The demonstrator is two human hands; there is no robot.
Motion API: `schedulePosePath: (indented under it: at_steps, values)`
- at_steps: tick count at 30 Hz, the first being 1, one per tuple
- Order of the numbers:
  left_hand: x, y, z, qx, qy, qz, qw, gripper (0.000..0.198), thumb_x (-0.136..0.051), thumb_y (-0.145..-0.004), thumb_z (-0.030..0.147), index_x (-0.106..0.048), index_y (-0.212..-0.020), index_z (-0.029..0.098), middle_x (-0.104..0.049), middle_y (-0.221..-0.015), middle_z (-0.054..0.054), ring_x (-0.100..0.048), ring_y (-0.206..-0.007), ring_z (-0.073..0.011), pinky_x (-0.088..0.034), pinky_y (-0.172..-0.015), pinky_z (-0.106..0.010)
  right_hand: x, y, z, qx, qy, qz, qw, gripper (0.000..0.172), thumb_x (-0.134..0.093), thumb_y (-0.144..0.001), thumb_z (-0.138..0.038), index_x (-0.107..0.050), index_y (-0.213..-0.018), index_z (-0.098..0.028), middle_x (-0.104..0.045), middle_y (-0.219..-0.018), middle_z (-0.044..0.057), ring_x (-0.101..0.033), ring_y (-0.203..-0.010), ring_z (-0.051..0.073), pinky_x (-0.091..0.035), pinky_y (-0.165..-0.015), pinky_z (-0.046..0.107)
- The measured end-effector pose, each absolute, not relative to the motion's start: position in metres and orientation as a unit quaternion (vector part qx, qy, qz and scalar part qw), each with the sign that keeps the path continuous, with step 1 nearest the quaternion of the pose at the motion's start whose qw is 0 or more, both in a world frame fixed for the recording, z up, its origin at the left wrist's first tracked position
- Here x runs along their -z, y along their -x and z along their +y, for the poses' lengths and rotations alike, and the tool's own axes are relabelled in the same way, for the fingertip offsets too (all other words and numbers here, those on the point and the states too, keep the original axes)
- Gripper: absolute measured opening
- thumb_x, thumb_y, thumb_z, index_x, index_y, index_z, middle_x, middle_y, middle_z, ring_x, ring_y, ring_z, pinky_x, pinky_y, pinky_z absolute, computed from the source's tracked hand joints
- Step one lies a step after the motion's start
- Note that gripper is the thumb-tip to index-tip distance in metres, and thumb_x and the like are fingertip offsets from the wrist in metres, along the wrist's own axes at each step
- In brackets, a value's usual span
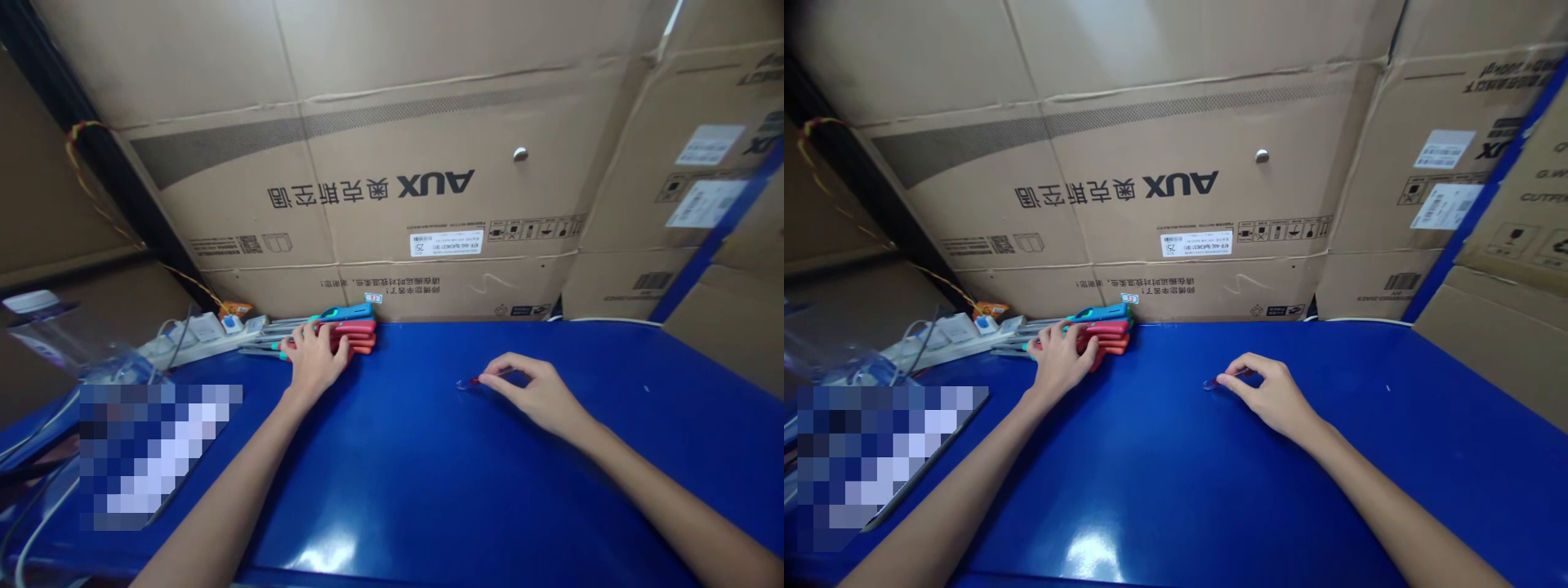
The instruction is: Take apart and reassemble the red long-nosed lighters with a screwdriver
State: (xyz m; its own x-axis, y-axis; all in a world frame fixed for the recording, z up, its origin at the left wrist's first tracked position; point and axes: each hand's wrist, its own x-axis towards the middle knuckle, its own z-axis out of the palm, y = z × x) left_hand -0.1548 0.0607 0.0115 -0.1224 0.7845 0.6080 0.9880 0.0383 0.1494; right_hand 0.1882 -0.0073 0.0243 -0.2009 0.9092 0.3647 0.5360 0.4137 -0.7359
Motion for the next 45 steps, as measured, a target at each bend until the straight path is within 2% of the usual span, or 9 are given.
schedulePosePath:
  at_steps: [8,14,24,30,33,36,39,42,45]
  values:
    - [-0.014,0.164,0.065,0.290,0.615,-0.715,0.159,0.025,-0.051,-0.084,0.031,-0.068,-0.097,0.018,-0.061,-0.118,-0.013,-0.048,-0.114,-0.0344,-0.032,-0.097,-0.055,-0.025,-0.186,-0.006,-0.233,0.491,-0.743,0.389,0.025,-0.062,-0.084,-0.045,-0.068,-0.077,-0.021,-0.071,-0.084,0.005,-0.065,-0.081,0.023,-0.048,-0.076,0.036]
    - [-0.016,0.161,0.064,0.301,0.613,-0.714,0.152,0.021,-0.053,-0.081,0.028,-0.069,-0.092,0.018,-0.064,-0.114,-0.013,-0.048,-0.114,-0.0361,-0.029,-0.097,-0.057,-0.027,-0.185,-0.008,-0.235,0.495,-0.744,0.382,0.025,-0.062,-0.084,-0.044,-0.068,-0.076,-0.021,-0.071,-0.084,0.005,-0.065,-0.081,0.022,-0.048,-0.076,0.036]
    - [-0.011,0.163,0.066,0.356,0.625,-0.682,0.133,0.008,-0.057,-0.073,0.024,-0.061,-0.077,0.018,-0.068,-0.101,-0.012,-0.054,-0.105,-0.0355,-0.033,-0.092,-0.057,-0.026,-0.185,-0.008,-0.236,0.487,-0.752,0.376,0.025,-0.060,-0.085,-0.044,-0.068,-0.077,-0.021,-0.071,-0.083,0.005,-0.065,-0.080,0.022,-0.048,-0.075,0.035]
    - [-0.018,0.161,0.063,0.434,0.673,-0.589,0.110,0.002,-0.060,-0.071,0.019,-0.058,-0.071,0.020,-0.070,-0.106,-0.008,-0.056,-0.111,-0.0321,-0.023,-0.103,-0.059,-0.024,-0.185,-0.009,-0.244,0.482,-0.749,0.383,0.025,-0.061,-0.085,-0.044,-0.068,-0.078,-0.021,-0.072,-0.084,0.005,-0.066,-0.080,0.022,-0.049,-0.075,0.036]
    - [-0.028,0.148,0.054,0.493,0.684,-0.531,0.089,0.004,-0.061,-0.073,0.022,-0.057,-0.072,0.021,-0.069,-0.111,-0.009,-0.053,-0.119,-0.0315,-0.022,-0.108,-0.056,-0.024,-0.185,-0.007,-0.278,0.476,-0.705,0.447,0.030,-0.065,-0.081,-0.048,-0.064,-0.072,-0.020,-0.073,-0.085,0.007,-0.068,-0.082,0.023,-0.051,-0.076,0.036]
    - [-0.036,0.122,0.032,0.539,0.700,-0.467,0.033,0.012,-0.064,-0.075,0.028,-0.054,-0.076,0.021,-0.064,-0.119,-0.012,-0.051,-0.123,-0.0296,-0.034,-0.107,-0.050,-0.028,-0.186,-0.004,-0.322,0.471,-0.630,0.527,0.036,-0.069,-0.076,-0.052,-0.056,-0.069,-0.019,-0.074,-0.085,0.010,-0.070,-0.077,0.023,-0.054,-0.069,0.034]
    - [-0.034,0.093,0.008,0.547,0.731,-0.402,-0.073,0.012,-0.057,-0.084,0.028,-0.047,-0.084,0.021,-0.066,-0.116,-0.012,-0.062,-0.111,-0.0236,-0.048,-0.096,-0.042,-0.033,-0.188,-0.003,-0.368,0.476,-0.569,0.561,0.037,-0.068,-0.078,-0.054,-0.050,-0.078,-0.021,-0.071,-0.069,0.005,-0.068,-0.060,0.018,-0.053,-0.054,0.028]
    - [-0.025,0.073,-0.005,0.525,0.760,-0.341,-0.175,0.016,-0.054,-0.088,0.029,-0.041,-0.088,0.022,-0.071,-0.101,-0.012,-0.070,-0.094,-0.0217,-0.056,-0.079,-0.035,-0.035,-0.189,-0.003,-0.385,0.487,-0.544,0.564,0.040,-0.067,-0.078,-0.055,-0.047,-0.088,-0.023,-0.060,-0.053,-0.005,-0.052,-0.034,0.011,-0.036,-0.032,0.019]
    - [-0.017,0.064,-0.009,0.508,0.775,-0.299,-0.230,0.009,-0.050,-0.092,0.023,-0.042,-0.088,0.020,-0.071,-0.089,-0.010,-0.071,-0.085,-0.0196,-0.057,-0.073,-0.032,-0.034,-0.191,-0.003,-0.382,0.485,-0.536,0.576,0.040,-0.072,-0.074,-0.051,-0.045,-0.086,-0.024,-0.058,-0.053,-0.007,-0.042,-0.031,0.007,-0.026,-0.029,0.017]
